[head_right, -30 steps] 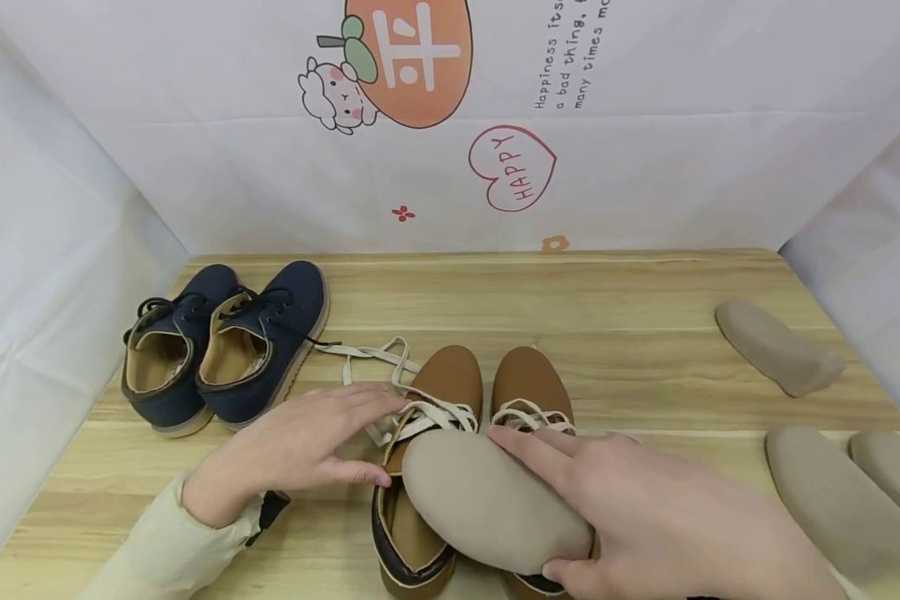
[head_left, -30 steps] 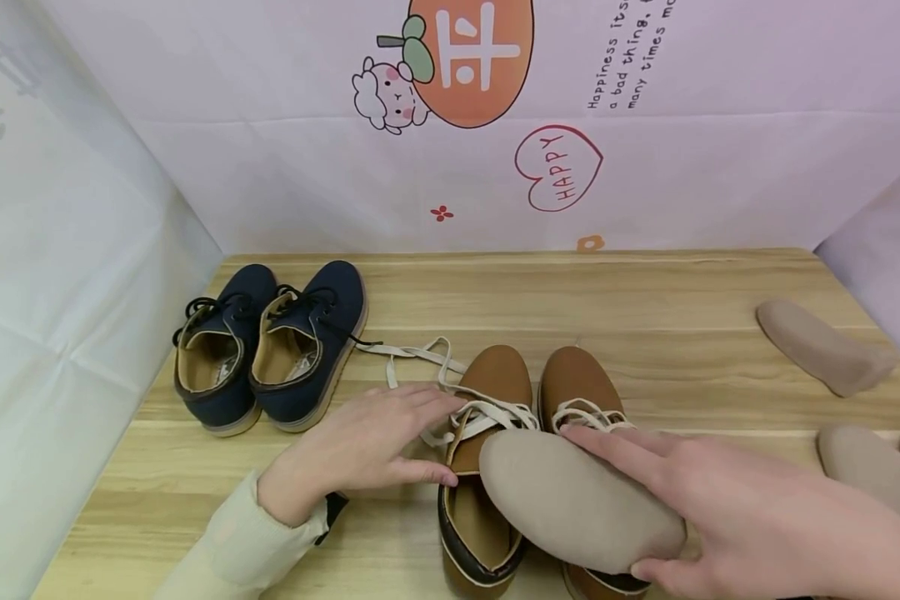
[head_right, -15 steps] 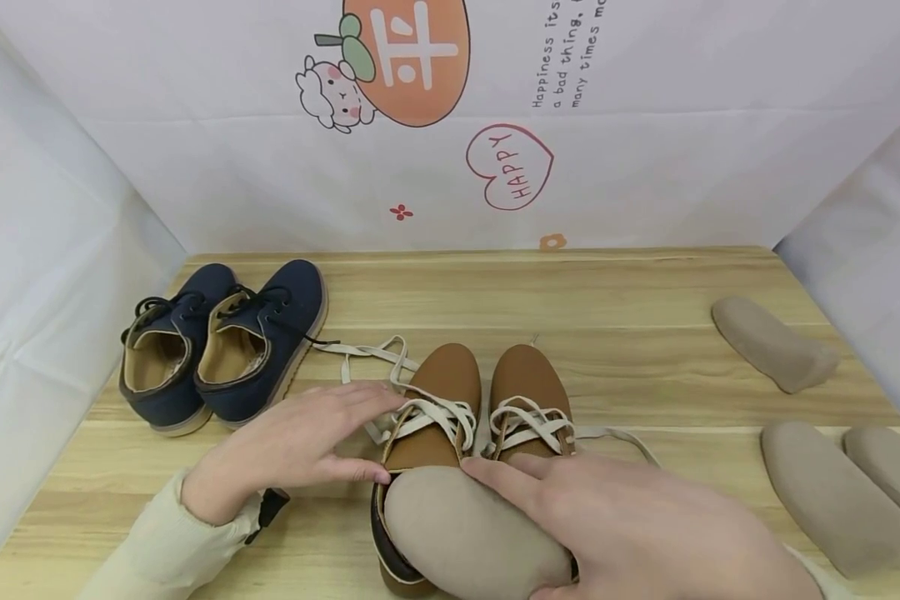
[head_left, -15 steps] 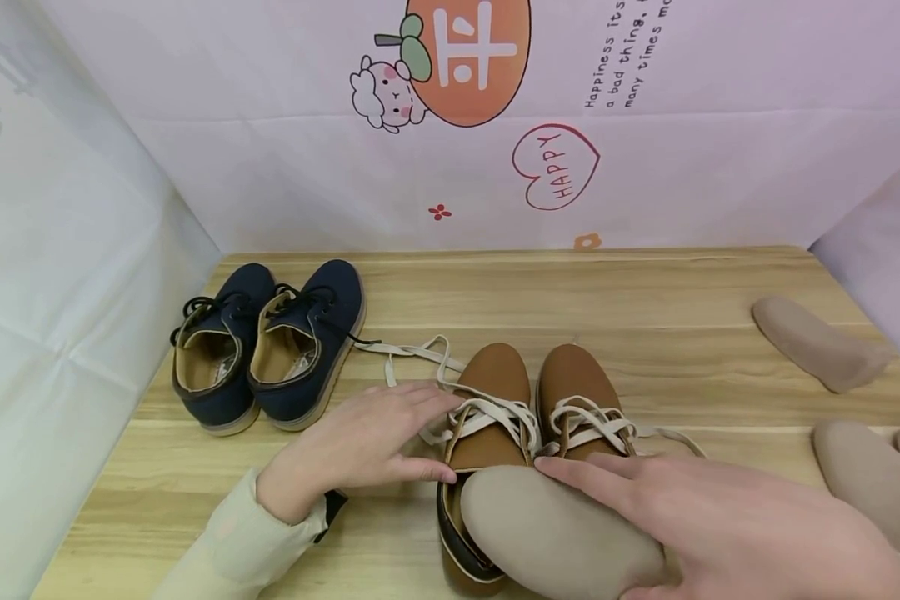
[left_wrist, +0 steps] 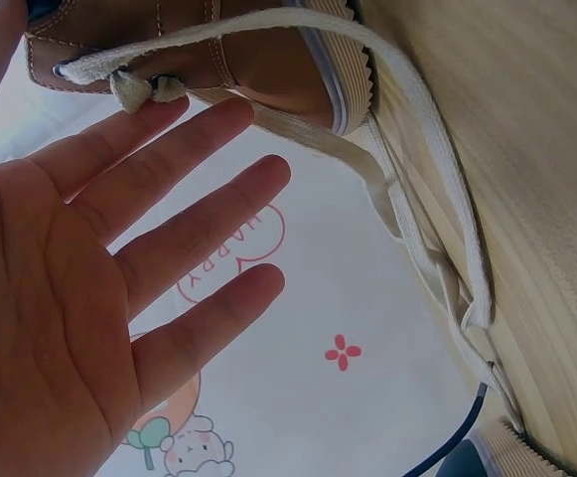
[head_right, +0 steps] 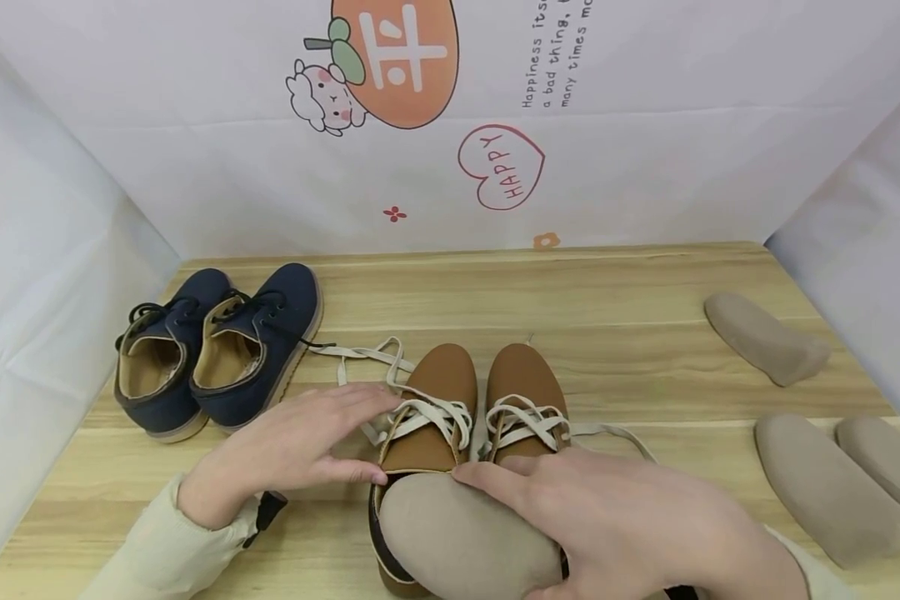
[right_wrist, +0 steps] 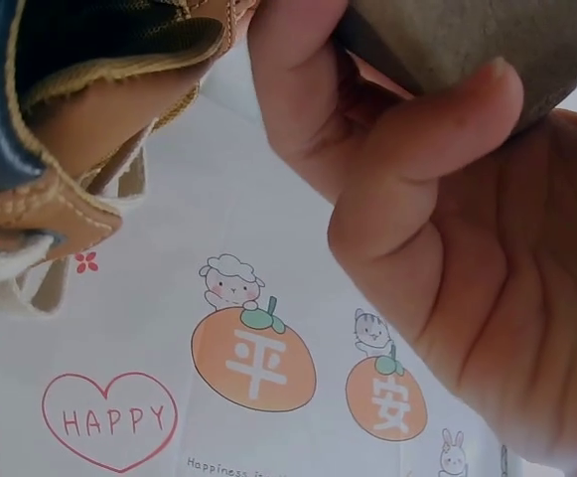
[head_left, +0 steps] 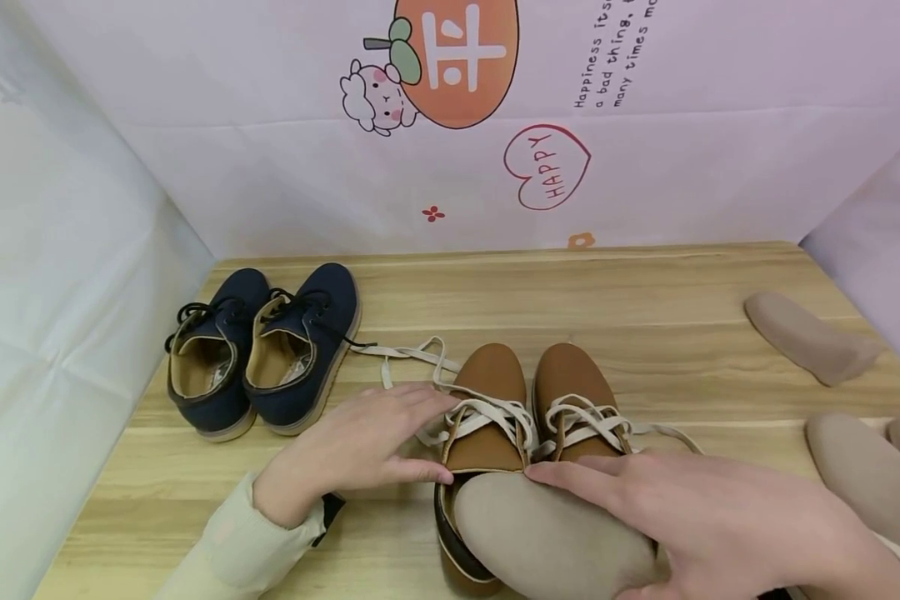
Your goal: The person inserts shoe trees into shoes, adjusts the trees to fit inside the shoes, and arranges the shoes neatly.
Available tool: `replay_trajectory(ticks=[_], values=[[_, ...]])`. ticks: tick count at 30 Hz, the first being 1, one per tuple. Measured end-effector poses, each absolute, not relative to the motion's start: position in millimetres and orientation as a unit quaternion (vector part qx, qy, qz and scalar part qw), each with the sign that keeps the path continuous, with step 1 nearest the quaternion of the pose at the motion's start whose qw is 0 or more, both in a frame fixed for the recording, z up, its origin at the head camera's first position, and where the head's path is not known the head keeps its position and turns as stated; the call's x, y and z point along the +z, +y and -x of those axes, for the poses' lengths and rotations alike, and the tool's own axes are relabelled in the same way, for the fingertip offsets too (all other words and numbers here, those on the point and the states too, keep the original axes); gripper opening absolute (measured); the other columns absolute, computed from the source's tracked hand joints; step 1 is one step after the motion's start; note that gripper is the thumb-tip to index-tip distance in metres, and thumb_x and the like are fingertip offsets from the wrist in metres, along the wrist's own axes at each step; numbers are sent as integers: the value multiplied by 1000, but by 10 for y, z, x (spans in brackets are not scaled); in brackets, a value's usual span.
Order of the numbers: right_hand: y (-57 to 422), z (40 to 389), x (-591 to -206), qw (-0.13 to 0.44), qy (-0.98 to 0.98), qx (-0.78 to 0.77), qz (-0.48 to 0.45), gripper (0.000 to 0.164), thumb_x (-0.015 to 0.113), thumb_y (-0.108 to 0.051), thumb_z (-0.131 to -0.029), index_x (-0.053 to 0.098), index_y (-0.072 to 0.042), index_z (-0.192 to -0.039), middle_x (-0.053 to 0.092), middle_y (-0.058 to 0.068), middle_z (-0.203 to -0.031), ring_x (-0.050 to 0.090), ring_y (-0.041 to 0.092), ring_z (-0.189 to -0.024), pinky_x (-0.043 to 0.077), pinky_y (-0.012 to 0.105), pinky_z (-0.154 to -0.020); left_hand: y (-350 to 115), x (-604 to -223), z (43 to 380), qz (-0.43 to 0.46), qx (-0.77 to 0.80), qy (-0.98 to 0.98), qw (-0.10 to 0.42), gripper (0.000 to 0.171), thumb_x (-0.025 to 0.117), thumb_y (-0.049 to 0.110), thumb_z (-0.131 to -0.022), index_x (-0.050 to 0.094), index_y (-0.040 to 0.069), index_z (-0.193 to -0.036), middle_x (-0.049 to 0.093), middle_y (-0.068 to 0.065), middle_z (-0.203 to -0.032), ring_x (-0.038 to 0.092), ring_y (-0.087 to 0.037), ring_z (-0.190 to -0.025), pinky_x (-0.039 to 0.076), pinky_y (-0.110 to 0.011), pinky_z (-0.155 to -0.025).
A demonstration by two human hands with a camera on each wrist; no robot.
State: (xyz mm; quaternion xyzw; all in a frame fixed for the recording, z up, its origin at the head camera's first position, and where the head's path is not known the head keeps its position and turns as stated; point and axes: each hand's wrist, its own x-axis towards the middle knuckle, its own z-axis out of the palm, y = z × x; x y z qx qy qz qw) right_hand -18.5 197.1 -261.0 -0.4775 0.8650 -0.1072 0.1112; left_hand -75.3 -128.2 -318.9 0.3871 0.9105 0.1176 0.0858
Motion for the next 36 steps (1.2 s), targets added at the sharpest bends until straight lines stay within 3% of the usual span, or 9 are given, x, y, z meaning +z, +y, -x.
replay_trajectory(ticks=[4,7,18,30,36], values=[[1965,196,-2632,103,859,-106,490,96,79,-56,-75,29,-35,-154,57,-28,-118,55,-8,-86,49,27,-68,-1280,-3200,754,-390,117,910,81,81,58,69,-86,49,16,-147,54,-8,-147,49,-26,-137,47,-53,-105],[1962,208,-2638,85,849,-102,511,94,79,-56,-75,31,-38,-153,57,-28,-114,54,-7,-85,45,26,-66,-1280,-3205,754,-391,118,909,81,81,57,70,-86,48,17,-147,54,-7,-147,49,-26,-138,47,-52,-106],[1827,244,-2620,50,847,-130,513,60,72,-58,-82,53,-37,-135,57,-26,-124,60,-4,-103,53,27,-74,-1279,-3209,742,-381,127,911,91,84,58,71,-85,46,18,-148,52,-7,-149,47,-25,-139,45,-53,-107],[1730,167,-2598,57,885,-136,442,54,73,-58,-80,58,-35,-127,61,-25,-114,59,-7,-90,52,27,-69,-1280,-3193,738,-375,124,914,96,84,55,73,-85,46,20,-149,52,-5,-149,47,-23,-139,45,-54,-107],[1616,127,-2588,62,902,-149,400,50,72,-62,-79,62,-32,-118,62,-26,-98,52,-11,-75,45,21,-61,-1286,-3188,744,-374,126,913,101,84,52,74,-86,46,20,-149,51,-6,-150,45,-25,-141,43,-57,-108]])
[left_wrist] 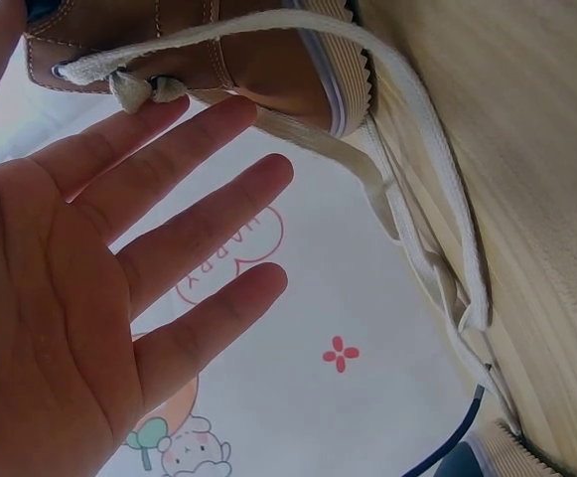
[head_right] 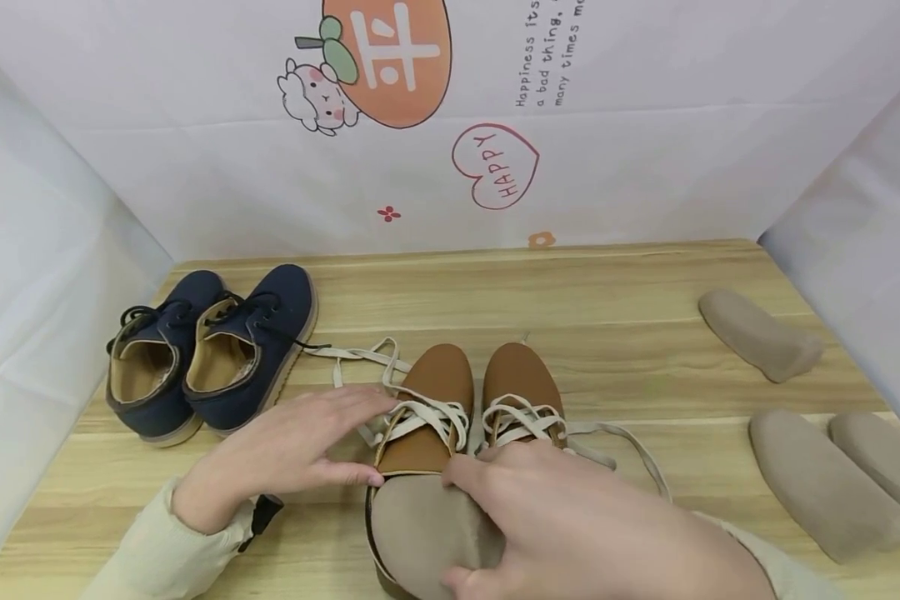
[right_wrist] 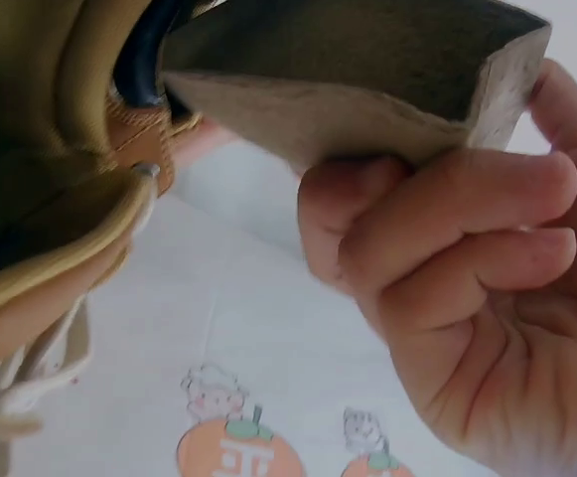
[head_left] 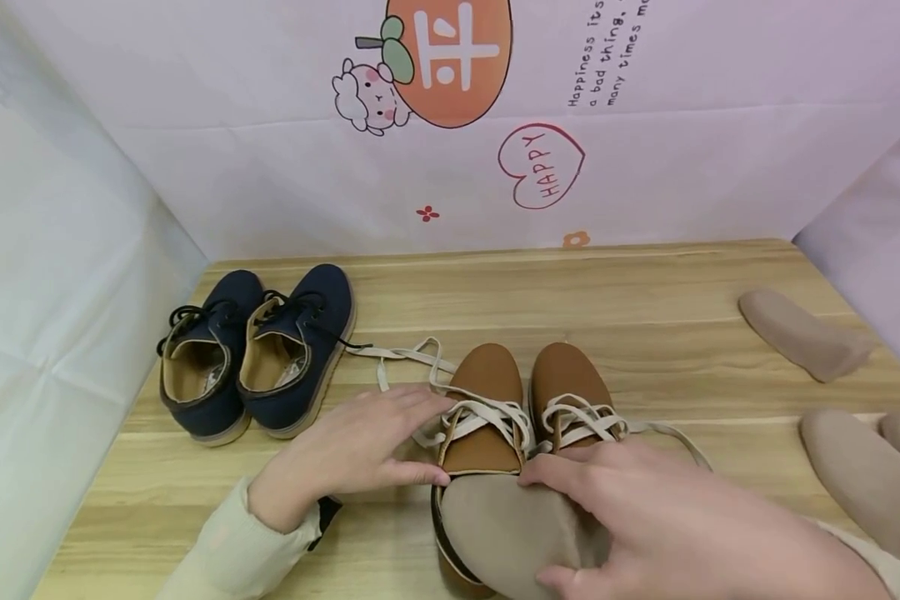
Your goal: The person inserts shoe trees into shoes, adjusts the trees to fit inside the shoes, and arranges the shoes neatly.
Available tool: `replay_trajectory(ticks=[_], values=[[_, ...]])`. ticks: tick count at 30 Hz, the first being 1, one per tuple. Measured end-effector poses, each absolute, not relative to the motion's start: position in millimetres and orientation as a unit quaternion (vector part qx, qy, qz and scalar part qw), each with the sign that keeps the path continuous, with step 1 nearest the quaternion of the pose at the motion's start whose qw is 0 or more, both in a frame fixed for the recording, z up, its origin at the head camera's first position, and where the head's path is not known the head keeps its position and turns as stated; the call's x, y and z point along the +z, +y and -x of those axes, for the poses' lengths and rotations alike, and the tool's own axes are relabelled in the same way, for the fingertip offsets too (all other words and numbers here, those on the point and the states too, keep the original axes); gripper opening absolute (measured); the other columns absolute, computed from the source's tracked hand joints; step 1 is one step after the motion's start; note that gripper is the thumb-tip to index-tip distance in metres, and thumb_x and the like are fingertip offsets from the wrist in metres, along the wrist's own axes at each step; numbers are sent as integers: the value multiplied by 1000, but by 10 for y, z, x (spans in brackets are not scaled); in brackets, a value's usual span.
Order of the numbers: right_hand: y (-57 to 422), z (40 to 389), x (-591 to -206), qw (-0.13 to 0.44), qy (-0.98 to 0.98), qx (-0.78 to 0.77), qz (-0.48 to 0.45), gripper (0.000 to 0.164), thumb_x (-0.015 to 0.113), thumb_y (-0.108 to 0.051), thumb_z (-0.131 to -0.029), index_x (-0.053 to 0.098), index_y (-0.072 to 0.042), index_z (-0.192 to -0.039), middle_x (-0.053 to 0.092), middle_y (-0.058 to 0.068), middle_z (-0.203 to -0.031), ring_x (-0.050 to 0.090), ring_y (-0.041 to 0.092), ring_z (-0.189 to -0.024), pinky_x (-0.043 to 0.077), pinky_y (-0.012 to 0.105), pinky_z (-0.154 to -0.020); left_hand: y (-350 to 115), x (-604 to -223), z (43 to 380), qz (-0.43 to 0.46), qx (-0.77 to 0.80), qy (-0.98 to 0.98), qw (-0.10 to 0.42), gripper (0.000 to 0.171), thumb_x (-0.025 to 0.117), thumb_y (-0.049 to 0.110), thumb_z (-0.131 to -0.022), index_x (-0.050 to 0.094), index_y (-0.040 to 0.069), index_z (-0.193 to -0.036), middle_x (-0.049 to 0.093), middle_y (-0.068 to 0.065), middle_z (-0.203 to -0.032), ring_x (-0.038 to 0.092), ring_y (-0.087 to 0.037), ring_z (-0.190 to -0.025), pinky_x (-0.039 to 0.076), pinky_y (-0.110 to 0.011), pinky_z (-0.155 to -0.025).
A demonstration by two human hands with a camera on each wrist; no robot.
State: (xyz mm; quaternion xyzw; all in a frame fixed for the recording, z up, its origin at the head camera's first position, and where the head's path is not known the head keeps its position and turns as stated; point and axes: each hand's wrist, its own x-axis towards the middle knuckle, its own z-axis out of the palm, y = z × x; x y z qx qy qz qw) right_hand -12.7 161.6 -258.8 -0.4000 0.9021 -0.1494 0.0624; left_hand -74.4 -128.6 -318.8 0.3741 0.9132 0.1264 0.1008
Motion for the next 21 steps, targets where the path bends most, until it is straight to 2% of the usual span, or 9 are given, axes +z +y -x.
replay_trajectory(ticks=[5,11,17,21], values=[[1518,132,-2571,77,906,-194,369,56,67,-72,-78,65,-29,-112,59,-25,-81,49,-10,-68,42,17,-58,-1294,-3188,756,-374,126,914,98,83,53,74,-86,46,20,-149,51,-5,-150,46,-24,-140,43,-55,-108],[1497,117,-2596,57,918,-201,337,64,64,-83,-68,64,-35,-108,60,-26,-80,52,-8,-71,43,19,-59,-1287,-3186,770,-383,127,910,94,83,53,73,-86,47,19,-148,53,-5,-148,47,-24,-139,44,-55,-107],[1447,115,-2636,68,908,-229,346,65,66,-83,-66,64,-35,-109,62,-23,-78,53,-6,-71,42,19,-56,-1305,-3188,768,-376,128,912,101,84,53,74,-85,47,19,-149,51,-6,-150,46,-25,-140,42,-58,-108],[1461,142,-2645,87,886,-257,375,60,68,-76,-70,64,-34,-112,54,-26,-70,47,-9,-65,40,14,-55,-1308,-3190,761,-375,131,912,102,84,53,74,-85,47,19,-149,51,-5,-150,46,-24,-140,43,-58,-107]])
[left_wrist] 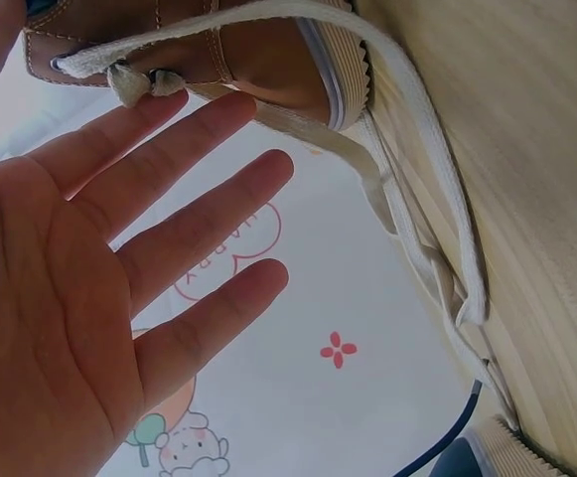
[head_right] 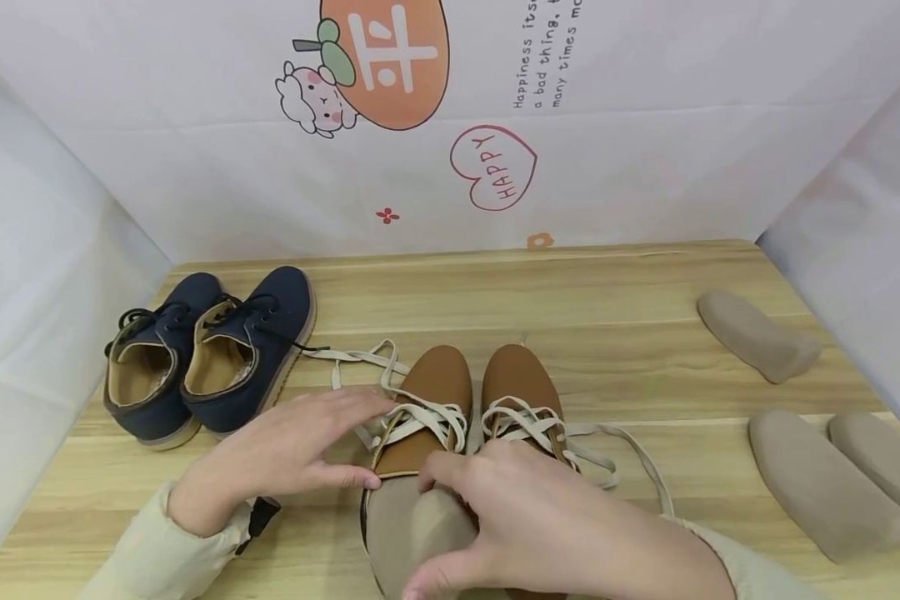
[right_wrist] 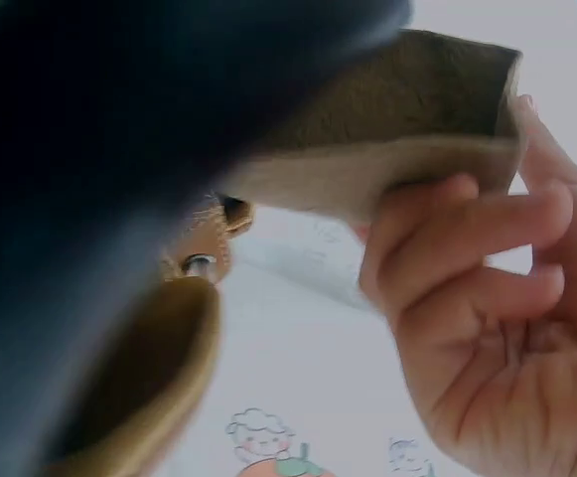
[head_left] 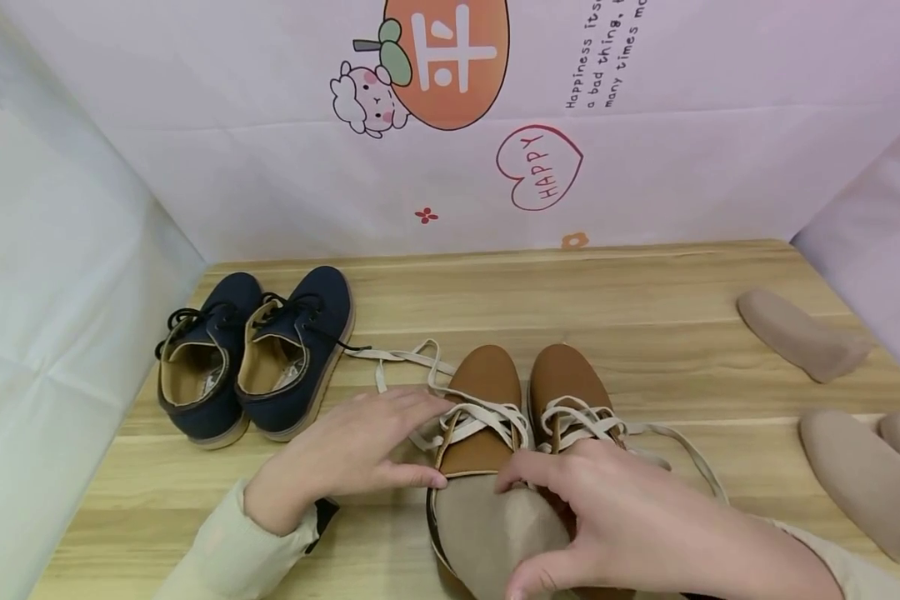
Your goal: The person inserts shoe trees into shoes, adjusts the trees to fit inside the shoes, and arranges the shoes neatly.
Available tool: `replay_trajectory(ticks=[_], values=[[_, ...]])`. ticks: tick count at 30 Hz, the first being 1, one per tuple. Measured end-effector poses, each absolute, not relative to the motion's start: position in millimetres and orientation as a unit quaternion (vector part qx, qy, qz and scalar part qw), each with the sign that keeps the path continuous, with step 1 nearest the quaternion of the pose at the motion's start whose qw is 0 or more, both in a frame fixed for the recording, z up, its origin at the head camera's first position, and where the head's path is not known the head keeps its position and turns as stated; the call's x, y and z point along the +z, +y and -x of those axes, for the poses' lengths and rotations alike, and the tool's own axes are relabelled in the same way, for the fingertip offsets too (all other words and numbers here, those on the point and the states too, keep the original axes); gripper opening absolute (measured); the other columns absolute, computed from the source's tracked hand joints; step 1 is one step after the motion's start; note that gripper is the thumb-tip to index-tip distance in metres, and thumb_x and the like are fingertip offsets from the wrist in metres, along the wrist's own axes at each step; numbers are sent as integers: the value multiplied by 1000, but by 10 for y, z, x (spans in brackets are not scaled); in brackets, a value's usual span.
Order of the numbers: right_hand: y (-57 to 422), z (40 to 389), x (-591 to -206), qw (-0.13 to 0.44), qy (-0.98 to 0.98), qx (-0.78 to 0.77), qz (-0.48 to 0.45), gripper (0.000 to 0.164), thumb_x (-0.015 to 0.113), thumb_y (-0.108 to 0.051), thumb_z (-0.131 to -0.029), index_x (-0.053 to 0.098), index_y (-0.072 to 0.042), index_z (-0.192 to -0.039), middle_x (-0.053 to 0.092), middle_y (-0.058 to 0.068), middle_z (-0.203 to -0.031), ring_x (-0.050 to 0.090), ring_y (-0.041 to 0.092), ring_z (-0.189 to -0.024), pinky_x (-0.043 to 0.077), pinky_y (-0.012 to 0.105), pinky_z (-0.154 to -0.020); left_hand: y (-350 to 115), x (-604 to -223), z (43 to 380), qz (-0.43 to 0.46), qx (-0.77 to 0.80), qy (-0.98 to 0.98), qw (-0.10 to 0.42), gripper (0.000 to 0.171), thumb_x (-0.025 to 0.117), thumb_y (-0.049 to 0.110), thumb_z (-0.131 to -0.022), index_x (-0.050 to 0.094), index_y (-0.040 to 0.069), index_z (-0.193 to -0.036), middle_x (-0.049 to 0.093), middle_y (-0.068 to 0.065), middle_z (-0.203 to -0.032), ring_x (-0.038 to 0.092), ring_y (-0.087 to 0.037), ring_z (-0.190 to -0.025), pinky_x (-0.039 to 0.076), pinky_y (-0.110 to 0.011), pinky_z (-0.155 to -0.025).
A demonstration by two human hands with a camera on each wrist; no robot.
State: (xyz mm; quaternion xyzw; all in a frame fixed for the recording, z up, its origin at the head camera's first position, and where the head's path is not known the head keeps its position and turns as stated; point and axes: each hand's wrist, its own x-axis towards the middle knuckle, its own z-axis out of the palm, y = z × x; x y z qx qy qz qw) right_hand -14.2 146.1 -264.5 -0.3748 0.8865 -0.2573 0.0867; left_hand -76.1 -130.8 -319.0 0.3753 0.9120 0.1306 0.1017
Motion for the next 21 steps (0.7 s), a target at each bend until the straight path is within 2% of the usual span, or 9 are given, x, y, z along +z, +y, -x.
replay_trajectory(ticks=[4,7,16,21], values=[[1475,175,-2669,103,860,-286,409,51,69,-68,-77,63,-33,-114,40,-27,-59,39,-14,-55,36,8,-51,-1306,-3191,760,-380,133,911,94,83,54,74,-85,48,20,-148,53,-3,-149,48,-22,-138,44,-54,-107],[1462,194,-2687,108,852,-299,415,45,69,-63,-80,62,-32,-112,38,-29,-59,37,-16,-53,34,7,-50,-1300,-3191,762,-383,134,909,91,81,55,72,-86,48,20,-148,53,-3,-148,48,-22,-138,45,-52,-107],[1416,231,-2718,113,856,-304,403,42,68,-63,-83,61,-32,-110,42,-26,-60,40,-14,-54,36,10,-51,-1300,-3199,762,-383,130,910,94,80,55,71,-87,48,20,-148,53,-3,-148,48,-22,-138,44,-53,-108],[1390,222,-2776,83,882,-263,382,54,65,-72,-80,61,-31,-115,50,-26,-70,46,-11,-63,42,15,-59,-1304,-3200,765,-383,128,910,93,80,55,71,-87,48,19,-148,54,-3,-147,49,-20,-137,44,-51,-108]])
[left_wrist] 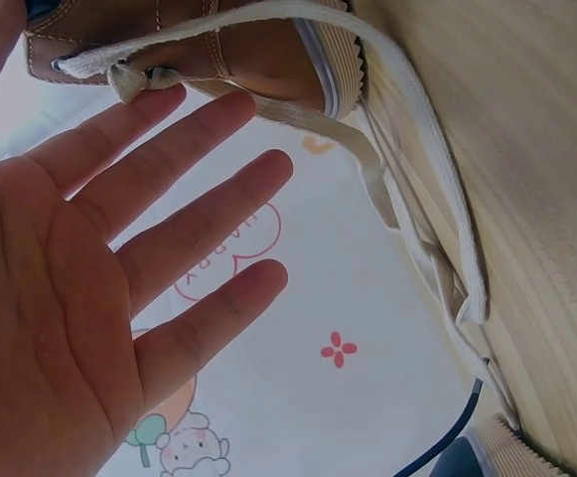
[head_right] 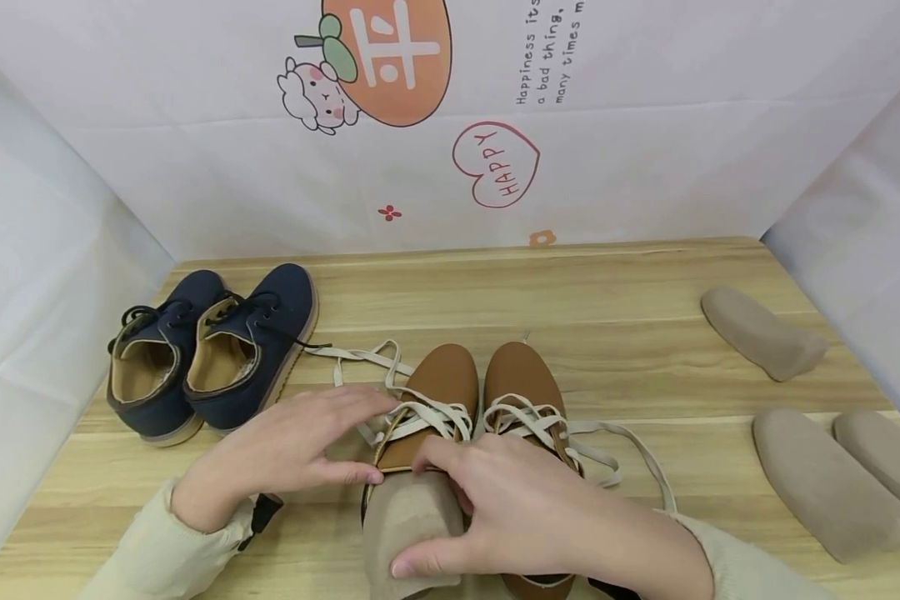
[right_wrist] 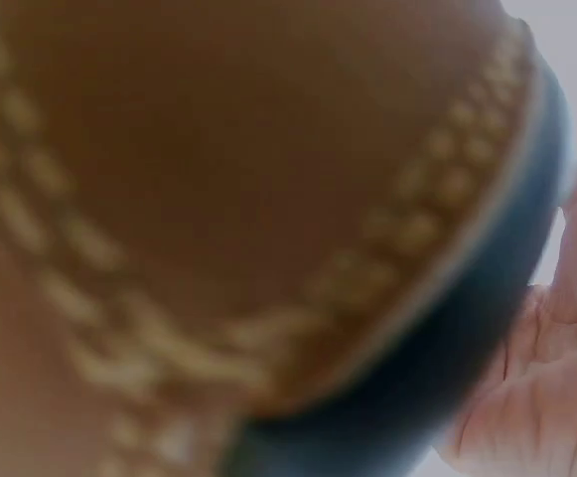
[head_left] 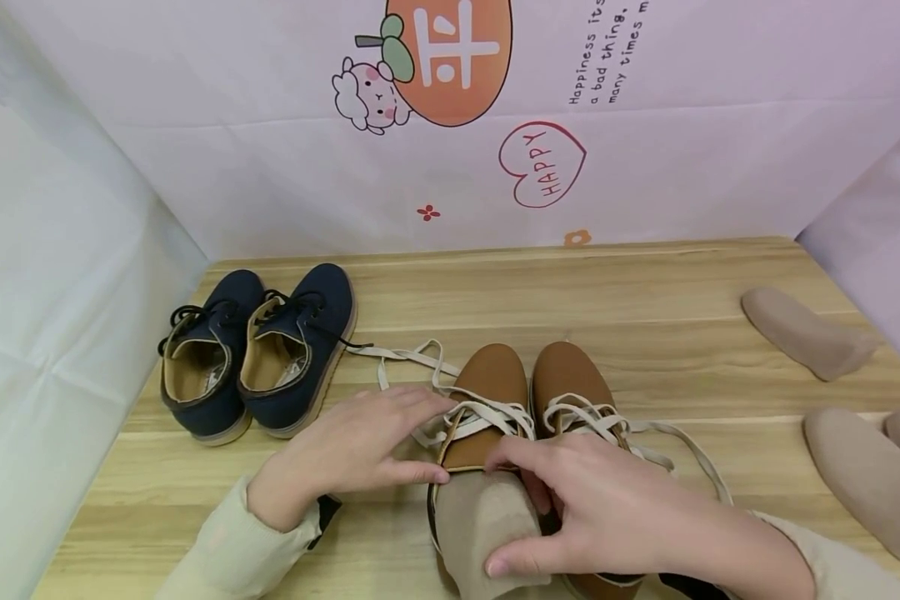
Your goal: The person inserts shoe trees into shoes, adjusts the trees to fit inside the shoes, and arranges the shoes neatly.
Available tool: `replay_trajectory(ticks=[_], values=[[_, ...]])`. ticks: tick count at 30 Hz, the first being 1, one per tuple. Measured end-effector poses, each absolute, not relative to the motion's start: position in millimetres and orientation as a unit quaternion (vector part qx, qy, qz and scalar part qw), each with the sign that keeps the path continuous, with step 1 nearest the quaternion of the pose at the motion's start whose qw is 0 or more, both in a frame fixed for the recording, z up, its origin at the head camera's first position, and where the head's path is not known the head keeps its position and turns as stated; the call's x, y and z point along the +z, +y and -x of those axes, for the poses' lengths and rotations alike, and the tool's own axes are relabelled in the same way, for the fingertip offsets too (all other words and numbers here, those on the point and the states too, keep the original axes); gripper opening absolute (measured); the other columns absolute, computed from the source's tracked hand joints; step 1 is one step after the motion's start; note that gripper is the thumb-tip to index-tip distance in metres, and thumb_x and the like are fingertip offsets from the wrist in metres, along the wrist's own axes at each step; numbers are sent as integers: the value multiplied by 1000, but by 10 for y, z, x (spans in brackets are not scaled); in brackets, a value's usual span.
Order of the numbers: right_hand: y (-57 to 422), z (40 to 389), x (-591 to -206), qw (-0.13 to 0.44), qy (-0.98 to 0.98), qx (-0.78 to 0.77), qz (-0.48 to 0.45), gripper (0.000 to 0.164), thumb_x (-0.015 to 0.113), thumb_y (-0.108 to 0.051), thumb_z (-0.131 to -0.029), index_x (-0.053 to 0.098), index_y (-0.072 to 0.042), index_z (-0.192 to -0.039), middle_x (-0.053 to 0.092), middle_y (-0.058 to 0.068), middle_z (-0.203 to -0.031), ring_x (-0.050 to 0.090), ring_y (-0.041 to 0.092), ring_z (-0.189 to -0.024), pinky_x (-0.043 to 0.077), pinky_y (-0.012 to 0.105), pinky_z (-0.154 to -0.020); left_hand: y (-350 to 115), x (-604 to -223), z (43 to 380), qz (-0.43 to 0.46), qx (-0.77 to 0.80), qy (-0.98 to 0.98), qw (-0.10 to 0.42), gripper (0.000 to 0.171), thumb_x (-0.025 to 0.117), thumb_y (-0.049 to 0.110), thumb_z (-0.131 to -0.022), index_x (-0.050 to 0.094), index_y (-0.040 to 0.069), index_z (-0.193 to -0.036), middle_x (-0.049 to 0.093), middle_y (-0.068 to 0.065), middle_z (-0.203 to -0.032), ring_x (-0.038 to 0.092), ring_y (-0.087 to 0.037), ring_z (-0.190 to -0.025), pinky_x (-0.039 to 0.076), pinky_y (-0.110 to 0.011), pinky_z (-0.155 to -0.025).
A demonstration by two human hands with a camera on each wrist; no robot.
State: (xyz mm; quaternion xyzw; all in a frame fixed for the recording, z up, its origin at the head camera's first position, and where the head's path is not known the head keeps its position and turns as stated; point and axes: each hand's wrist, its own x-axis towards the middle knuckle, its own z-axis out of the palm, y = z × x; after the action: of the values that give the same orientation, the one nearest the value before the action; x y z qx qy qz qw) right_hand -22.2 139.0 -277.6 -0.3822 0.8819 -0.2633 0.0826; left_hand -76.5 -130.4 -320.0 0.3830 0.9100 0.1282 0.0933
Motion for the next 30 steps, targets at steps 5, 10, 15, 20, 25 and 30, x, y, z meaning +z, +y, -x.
replay_trajectory(ticks=[5,10,15,20,25,30], values=[[1353,197,-2825,35,906,-215,364,64,62,-79,-76,60,-32,-119,48,-29,-75,49,-6,-70,43,20,-64,-1303,-3193,766,-382,128,911,93,80,54,72,-87,48,20,-148,54,-2,-147,49,-20,-137,44,-51,-108],[1323,186,-2864,29,913,-209,349,67,63,-81,-74,60,-32,-120,50,-23,-74,51,-4,-74,42,21,-60,-1307,-3188,764,-378,130,911,96,79,54,72,-87,49,20,-147,53,-2,-148,48,-20,-138,44,-52,-108],[1328,167,-2908,-2,928,-164,335,75,57,-85,-74,61,-27,-122,65,-12,-95,62,5,-88,52,30,-66,-1302,-3191,756,-379,132,911,95,79,55,71,-87,49,20,-147,53,-3,-148,48,-20,-138,44,-53,-108],[1391,204,-2924,-4,925,-152,348,79,54,-84,-77,59,-23,-127,64,-9,-109,61,8,-99,54,34,-76,-1311,-3197,752,-385,129,910,89,81,54,72,-87,49,19,-148,54,-3,-147,50,-21,-137,45,-51,-108],[1425,227,-2932,5,921,-193,339,92,60,-84,-72,52,-21,-139,47,-11,-114,48,1,-88,46,22,-70,-1318,-3202,763,-389,130,908,86,80,53,72,-87,49,20,-147,55,-2,-146,51,-20,-135,46,-49,-107],[1471,233,-2959,51,921,-199,332,104,59,-84,-72,40,-19,-152,40,1,-151,51,17,-128,52,43,-93,-1315,-3198,769,-392,128,907,84,80,53,72,-87,49,19,-147,55,-3,-146,51,-21,-135,46,-49,-107]])
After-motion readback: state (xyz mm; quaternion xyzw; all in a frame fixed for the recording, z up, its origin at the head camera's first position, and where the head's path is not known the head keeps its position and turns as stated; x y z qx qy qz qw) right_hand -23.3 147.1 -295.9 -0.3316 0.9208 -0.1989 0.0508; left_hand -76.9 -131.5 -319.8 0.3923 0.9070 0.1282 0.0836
